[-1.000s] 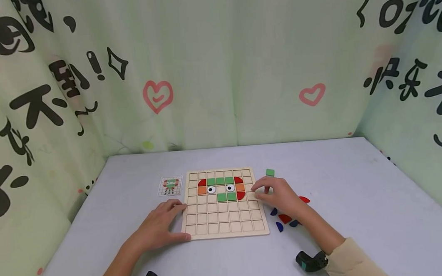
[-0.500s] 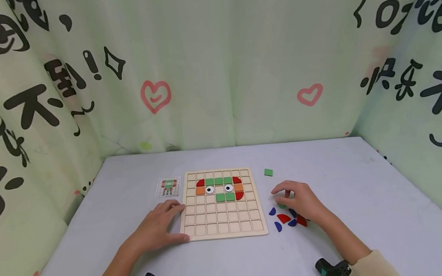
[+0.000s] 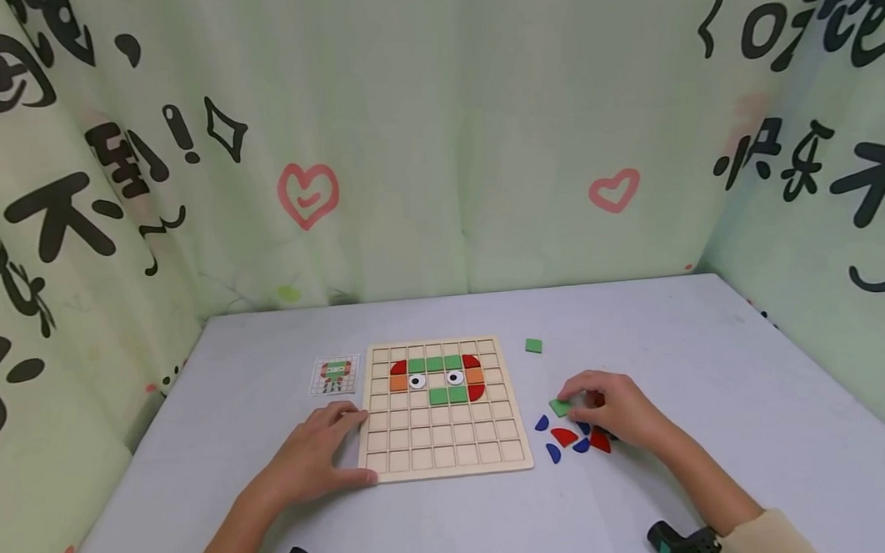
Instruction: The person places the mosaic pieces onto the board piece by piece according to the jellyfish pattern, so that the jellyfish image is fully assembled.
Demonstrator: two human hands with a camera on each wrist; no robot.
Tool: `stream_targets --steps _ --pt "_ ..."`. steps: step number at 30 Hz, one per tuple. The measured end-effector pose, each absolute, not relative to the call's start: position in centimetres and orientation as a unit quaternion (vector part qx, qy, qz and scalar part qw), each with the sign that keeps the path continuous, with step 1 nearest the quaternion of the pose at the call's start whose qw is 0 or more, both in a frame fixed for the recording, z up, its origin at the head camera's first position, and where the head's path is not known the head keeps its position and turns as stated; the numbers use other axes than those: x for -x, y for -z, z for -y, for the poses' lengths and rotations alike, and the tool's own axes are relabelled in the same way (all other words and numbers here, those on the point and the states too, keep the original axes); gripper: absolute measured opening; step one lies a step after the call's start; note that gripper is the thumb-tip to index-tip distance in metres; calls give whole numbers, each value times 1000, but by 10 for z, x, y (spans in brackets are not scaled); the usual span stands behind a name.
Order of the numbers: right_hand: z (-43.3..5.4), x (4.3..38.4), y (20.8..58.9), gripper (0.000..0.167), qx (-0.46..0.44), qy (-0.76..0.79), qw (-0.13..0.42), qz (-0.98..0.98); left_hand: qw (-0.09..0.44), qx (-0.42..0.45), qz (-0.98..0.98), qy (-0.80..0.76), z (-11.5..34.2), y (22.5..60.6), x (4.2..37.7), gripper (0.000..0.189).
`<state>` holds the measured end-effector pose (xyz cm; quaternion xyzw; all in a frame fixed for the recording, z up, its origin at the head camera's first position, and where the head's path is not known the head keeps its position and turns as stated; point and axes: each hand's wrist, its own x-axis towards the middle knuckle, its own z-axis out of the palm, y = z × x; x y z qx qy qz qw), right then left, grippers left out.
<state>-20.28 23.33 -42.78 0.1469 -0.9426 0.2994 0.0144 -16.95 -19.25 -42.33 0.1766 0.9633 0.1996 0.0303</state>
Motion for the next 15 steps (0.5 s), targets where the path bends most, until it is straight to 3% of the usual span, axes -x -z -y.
stream_targets --steps 15 --pt "-222 207 429 19 -127 -305 14 944 36 -169 -965 -197 191 423 171 83"
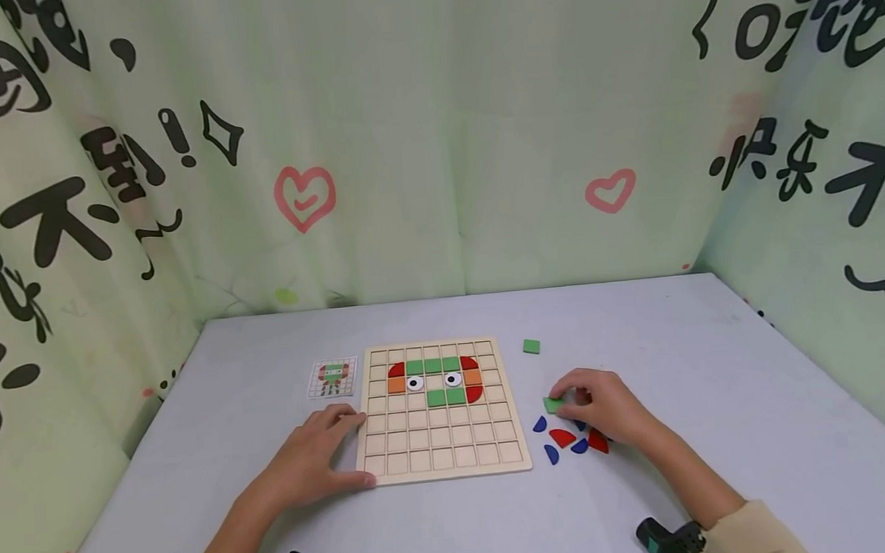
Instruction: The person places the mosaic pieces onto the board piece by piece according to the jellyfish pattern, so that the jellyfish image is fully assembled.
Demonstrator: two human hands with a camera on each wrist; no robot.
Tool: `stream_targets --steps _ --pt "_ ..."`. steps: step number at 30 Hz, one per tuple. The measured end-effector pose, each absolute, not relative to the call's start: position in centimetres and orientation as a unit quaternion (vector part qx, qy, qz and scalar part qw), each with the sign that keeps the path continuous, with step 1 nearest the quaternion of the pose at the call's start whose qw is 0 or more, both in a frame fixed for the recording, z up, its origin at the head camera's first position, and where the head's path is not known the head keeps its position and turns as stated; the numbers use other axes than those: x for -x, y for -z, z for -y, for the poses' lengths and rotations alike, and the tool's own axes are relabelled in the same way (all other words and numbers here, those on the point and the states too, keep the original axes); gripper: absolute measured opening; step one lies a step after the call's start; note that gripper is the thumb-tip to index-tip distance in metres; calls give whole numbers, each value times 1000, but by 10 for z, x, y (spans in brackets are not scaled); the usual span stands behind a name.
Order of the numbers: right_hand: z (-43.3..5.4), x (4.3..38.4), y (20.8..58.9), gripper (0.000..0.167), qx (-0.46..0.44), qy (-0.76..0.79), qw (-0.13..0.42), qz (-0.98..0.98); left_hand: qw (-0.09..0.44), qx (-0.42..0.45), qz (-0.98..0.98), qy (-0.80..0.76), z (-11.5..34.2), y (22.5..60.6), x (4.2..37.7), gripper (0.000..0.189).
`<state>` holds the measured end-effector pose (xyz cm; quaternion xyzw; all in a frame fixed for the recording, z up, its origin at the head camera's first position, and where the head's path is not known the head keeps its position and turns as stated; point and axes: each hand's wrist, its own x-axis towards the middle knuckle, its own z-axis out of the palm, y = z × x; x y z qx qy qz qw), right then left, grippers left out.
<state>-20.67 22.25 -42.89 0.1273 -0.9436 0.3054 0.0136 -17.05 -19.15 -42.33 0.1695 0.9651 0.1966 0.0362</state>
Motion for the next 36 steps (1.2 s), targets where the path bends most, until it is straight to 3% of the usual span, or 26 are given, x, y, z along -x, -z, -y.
stream_targets --steps 21,36 --pt "-184 223 416 16 -173 -323 35 930 36 -166 -965 -202 192 424 169 82" --pt "-158 232 422 14 -192 -348 12 917 38 -169 -964 -201 193 426 170 82"
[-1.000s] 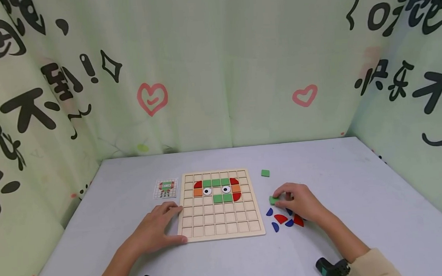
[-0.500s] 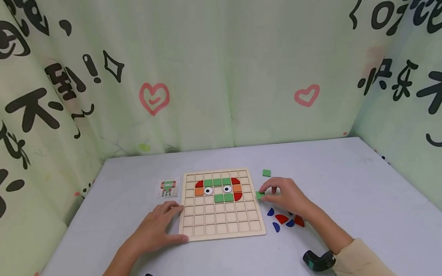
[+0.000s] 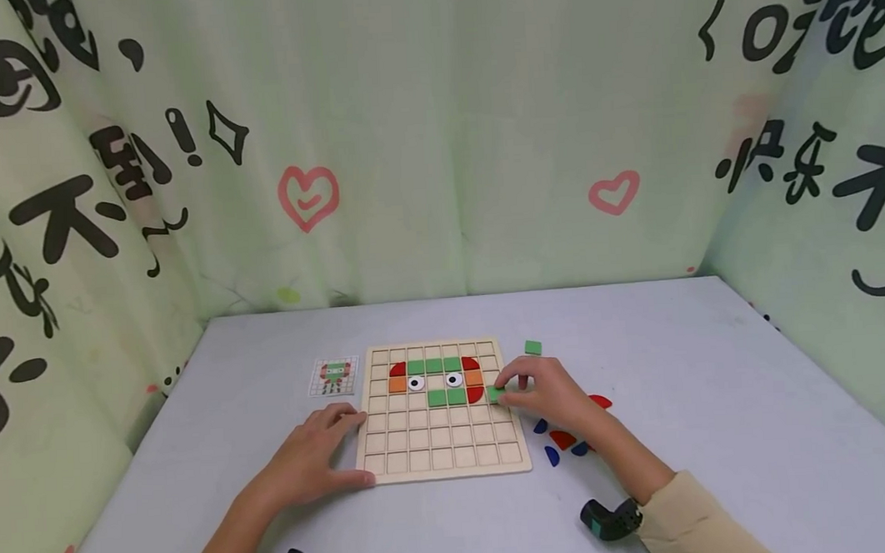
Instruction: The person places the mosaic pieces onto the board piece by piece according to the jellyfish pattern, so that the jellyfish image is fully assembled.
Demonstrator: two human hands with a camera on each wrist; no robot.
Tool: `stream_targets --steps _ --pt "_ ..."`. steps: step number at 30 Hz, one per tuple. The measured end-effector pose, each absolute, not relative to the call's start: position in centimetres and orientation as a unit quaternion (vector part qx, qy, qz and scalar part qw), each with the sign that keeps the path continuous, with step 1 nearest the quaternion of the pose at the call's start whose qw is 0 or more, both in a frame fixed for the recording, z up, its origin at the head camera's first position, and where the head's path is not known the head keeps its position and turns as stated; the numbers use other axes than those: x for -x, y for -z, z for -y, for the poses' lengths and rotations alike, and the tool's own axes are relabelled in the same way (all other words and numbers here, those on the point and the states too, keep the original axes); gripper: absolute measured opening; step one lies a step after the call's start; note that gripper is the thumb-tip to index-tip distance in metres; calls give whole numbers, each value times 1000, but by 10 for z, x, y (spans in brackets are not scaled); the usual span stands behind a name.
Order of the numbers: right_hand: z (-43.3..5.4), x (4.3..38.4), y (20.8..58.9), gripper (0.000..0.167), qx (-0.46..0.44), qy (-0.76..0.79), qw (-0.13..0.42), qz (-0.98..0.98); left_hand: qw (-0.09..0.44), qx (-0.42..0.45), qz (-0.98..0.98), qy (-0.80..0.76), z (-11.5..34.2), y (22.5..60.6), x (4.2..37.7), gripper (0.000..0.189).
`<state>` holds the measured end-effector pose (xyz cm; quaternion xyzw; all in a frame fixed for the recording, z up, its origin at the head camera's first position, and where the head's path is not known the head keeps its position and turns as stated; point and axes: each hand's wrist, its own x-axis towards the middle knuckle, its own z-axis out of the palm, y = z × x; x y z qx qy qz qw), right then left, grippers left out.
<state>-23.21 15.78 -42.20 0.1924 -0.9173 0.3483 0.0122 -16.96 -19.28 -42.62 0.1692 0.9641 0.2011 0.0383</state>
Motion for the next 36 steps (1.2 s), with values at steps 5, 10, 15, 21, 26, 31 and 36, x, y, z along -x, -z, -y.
stream_targets --steps 5,10,15,21,26,31,36 --pt "-150 235 422 14 -196 -354 6 915 40 -171 -963 -203 193 426 170 83" --pt "-140 237 420 15 -199 -360 5 911 35 -176 -963 -199 194 426 171 82" --pt "-131 241 423 14 -186 -366 2 912 30 -179 -963 -199 194 426 170 81" --pt "-127 243 426 13 -190 -361 5 913 27 -181 -962 -202 195 426 170 80" --pt "-126 242 425 14 -198 -352 3 915 30 -181 -962 -201 194 427 170 81" --pt "-128 242 424 14 -214 -345 2 914 28 -177 -963 -200 194 427 170 81" --pt "-130 242 425 14 -223 -345 3 912 29 -179 -963 -200 194 426 169 81"
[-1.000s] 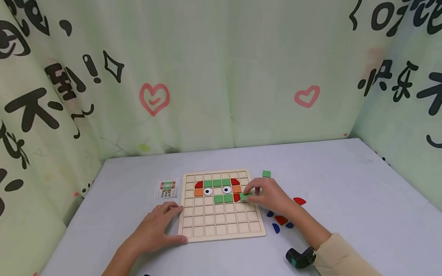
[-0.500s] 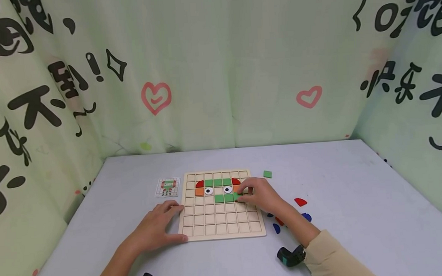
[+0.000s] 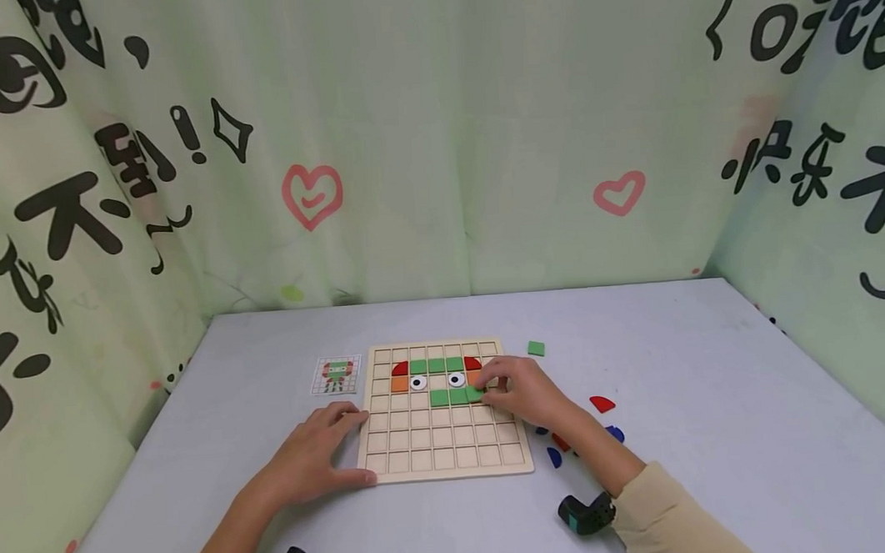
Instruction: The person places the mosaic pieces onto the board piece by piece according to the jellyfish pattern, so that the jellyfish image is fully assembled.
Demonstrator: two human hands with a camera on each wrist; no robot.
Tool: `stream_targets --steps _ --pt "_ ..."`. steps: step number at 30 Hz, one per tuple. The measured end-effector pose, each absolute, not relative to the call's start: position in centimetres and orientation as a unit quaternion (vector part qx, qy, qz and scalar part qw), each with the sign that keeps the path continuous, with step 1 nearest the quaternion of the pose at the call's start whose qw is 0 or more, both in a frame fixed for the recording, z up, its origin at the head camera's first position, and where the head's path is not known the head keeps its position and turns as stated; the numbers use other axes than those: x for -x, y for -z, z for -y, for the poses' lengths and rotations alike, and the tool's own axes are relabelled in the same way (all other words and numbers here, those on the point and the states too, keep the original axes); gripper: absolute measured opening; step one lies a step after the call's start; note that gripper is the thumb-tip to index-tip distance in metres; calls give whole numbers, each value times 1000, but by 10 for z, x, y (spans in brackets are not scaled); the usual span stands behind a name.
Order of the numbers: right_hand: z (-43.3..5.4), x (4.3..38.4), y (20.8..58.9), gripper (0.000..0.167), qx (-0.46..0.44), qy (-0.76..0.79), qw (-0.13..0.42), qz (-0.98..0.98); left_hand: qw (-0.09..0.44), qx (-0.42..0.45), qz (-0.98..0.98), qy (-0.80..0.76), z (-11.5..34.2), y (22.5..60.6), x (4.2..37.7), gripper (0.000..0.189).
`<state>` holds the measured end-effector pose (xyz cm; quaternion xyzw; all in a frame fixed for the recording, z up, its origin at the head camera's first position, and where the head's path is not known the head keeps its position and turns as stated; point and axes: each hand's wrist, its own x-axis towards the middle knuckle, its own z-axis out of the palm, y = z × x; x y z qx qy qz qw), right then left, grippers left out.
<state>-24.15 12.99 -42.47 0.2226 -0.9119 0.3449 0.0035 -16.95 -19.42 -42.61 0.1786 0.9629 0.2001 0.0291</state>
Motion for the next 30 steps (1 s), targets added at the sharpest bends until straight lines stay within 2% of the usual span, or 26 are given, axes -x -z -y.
stream_targets --steps 8,30 --pt "-125 243 426 13 -247 -363 12 899 22 -184 -962 -200 195 425 169 80" --pt "-93 245 426 13 -263 -366 -12 893 26 -180 -962 -202 195 427 169 81"
